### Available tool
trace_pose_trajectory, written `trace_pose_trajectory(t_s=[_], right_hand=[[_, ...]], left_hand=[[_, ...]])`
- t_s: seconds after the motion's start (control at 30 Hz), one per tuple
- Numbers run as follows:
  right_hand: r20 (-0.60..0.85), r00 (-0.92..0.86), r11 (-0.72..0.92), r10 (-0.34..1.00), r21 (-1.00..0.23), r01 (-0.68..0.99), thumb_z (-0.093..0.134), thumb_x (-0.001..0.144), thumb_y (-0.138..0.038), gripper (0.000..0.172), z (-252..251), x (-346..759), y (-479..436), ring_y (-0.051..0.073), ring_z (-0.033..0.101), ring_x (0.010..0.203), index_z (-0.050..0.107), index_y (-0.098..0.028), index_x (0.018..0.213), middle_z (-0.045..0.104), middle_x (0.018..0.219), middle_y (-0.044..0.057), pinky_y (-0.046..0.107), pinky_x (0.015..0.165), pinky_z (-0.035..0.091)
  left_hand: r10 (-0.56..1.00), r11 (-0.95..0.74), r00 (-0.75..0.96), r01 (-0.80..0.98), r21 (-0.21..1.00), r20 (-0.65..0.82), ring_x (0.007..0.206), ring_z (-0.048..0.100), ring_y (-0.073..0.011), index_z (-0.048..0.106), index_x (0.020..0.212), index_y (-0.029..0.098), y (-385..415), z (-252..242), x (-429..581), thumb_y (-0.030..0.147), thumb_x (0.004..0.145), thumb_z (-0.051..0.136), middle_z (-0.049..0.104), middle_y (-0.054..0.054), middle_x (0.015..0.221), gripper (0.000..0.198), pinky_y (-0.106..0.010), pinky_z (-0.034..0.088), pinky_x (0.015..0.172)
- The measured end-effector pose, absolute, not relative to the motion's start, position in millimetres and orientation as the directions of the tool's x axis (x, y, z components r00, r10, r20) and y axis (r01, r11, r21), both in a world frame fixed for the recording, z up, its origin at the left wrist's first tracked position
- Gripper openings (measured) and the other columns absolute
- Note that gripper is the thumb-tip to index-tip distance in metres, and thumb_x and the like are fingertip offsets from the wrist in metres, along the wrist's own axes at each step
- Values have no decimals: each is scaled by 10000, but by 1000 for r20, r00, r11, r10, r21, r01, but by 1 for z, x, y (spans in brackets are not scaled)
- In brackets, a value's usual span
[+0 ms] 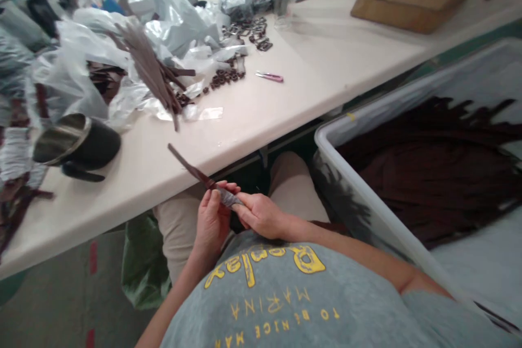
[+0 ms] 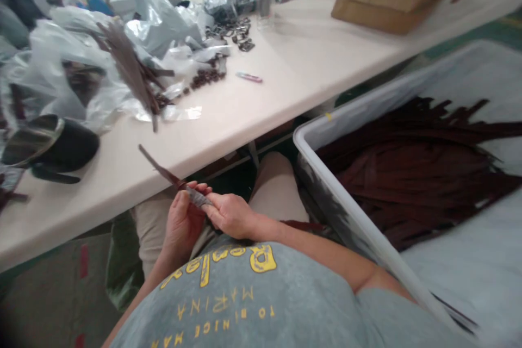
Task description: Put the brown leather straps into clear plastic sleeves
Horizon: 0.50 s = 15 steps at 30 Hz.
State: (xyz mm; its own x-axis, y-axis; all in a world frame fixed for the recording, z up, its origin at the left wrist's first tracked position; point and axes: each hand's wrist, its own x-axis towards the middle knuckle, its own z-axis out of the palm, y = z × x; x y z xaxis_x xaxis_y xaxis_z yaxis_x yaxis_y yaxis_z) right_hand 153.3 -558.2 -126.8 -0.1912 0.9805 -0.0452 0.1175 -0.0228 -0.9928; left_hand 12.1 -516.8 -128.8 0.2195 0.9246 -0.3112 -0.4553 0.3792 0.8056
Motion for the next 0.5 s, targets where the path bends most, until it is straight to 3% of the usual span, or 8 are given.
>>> trace_pose_trajectory(t_s=[0.07, 0.2, 0.33, 0.43, 0.5], right_hand=[[39, -191, 103, 981, -937, 334, 507, 967, -333, 176, -125, 154, -556, 147, 530, 576, 612, -212, 895, 599, 670, -6, 260, 545, 345], [206, -264, 333, 942, -671, 663, 508, 1007, -341, 210, -128, 152, -555, 155, 574, 568, 621, -168, 1042, 675, 760, 33, 263, 494, 291], [291, -322, 432, 901, -542, 721, 507, 1013, -330, 210, -126, 151, -560, 156, 602, 572, 626, -157, 1031, 708, 791, 42, 261, 457, 281], [272, -358, 450, 893, -565, 692, 532, 1000, -336, 216, -119, 155, -564, 163, 650, 677, 649, -156, 1023, 732, 859, 39, 243, 506, 379], [235, -359, 424, 903, -617, 663, 603, 957, -394, 293, -115, 163, -563, 180, 684, 813, 647, -157, 1122, 744, 969, 35, 230, 616, 467]], left_hand=[[943, 328, 193, -411, 851, -270, 844, 701, -166, 737, 884, 237, -517, -130, 3, 441, 713, 831, 754, -4, 868, 282, -268, 573, 808], [967, 243, 164, -336, 910, -198, 831, 710, -175, 725, 830, 220, -517, -131, -12, 423, 656, 868, 752, -13, 831, 303, -300, 582, 827], [972, 188, 178, -214, 959, -151, 856, 706, -197, 748, 816, 203, -522, -126, -25, 409, 649, 862, 757, -35, 847, 289, -315, 582, 834], [977, 151, 176, -148, 977, -124, 817, 693, -186, 764, 827, 175, -522, -122, -35, 388, 649, 860, 757, -52, 848, 294, -277, 586, 770], [981, 158, 139, -167, 973, -136, 753, 687, -171, 763, 822, 184, -518, -120, -41, 390, 646, 864, 749, -36, 807, 289, -267, 592, 716]])
